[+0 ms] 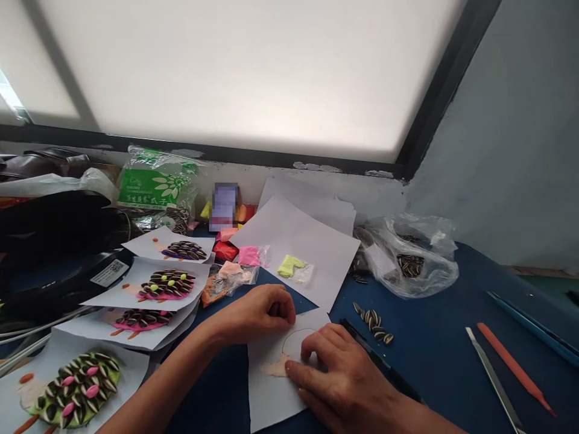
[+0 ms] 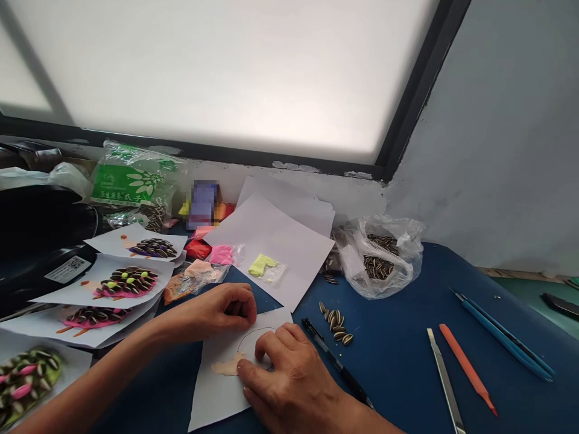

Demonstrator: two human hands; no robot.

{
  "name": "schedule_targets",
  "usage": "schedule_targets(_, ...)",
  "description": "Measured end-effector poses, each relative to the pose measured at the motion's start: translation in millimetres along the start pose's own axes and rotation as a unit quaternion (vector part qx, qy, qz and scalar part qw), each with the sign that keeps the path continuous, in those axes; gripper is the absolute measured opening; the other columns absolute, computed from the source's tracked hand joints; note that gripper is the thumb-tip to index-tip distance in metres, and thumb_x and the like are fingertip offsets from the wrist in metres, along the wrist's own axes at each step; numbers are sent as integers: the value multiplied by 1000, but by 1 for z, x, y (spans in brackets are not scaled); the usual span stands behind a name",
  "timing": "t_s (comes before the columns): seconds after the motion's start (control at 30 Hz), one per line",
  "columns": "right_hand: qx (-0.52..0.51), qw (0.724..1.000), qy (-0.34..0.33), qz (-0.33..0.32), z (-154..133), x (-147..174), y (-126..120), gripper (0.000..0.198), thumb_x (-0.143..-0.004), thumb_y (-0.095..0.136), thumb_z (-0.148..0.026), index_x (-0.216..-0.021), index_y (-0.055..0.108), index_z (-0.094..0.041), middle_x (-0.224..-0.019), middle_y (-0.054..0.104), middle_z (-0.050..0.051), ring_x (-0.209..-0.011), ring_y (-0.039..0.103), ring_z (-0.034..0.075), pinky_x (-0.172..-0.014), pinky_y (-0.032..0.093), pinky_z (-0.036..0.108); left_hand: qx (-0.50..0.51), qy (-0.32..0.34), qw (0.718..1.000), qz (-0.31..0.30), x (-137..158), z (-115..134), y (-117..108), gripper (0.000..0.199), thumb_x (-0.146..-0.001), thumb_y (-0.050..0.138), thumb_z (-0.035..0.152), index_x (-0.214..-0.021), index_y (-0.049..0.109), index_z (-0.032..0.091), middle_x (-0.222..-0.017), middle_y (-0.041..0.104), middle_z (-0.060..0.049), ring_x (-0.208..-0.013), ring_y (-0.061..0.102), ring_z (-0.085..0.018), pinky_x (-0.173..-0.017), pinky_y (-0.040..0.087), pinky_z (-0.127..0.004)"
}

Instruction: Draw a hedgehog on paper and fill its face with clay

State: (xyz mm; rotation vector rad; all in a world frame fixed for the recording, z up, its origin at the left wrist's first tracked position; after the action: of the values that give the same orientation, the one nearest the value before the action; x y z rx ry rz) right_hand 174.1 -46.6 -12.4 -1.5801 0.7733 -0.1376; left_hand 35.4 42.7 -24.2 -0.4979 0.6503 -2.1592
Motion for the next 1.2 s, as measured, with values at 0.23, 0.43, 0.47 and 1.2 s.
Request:
schedule_targets(0.23, 6, 1000, -13, 5, 0, 1, -2, 27, -95, 46, -24, -118, 59, -20, -94, 56, 9, -80, 47, 20, -77, 38, 37, -15, -4, 1000, -12, 2, 2, 0, 14, -71, 57, 19, -79, 68, 18, -81, 55, 2, -68, 49, -10, -58, 38, -21)
schedule_targets(0.43, 28, 999, -26, -30, -2, 0, 2, 25, -96, 43, -32, -111, 61, -24, -93, 53, 7, -82, 47, 20, -82, 36, 40, -42, 1, 998, -38, 5, 4, -1, 17, -71, 58, 22, -83, 69, 19, -86, 56, 1, -72, 51, -12, -61, 39, -22)
schedule_targets(0.47, 30, 999, -26, -33, -2, 0, 3, 24, -96, 43, -31, -110, 61, -23, -92, 53, 6, -82, 47, 20, -83, 36, 40, -42, 0, 998, -39, 5, 4, -1, 17, -71, 58, 22, -84, 69, 19, -86, 56, 1, -72, 51, -12, -61, 40, -22)
schedule_targets(1.2, 18, 997, -17, -78, -2, -3, 2, 33, -98, 39, -42, -123, 55, -26, -96, 50, 7, -89, 45, 23, -89, 35, 45, -46, -4, 998, -42, 7, 6, -2, 18, -72, 57, 21, -86, 69, 20, -89, 57, 0, -77, 52, -13, -65, 40, -23)
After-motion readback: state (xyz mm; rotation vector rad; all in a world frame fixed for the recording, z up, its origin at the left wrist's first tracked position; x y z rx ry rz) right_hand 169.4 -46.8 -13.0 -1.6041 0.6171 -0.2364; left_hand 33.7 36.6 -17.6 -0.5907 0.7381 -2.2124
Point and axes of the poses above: each hand's wrist, its own x-axis away from the middle knuckle, its own y-axis out of the palm, z = x × y, the point moved 5 cm from there along -x, towards the middle knuckle
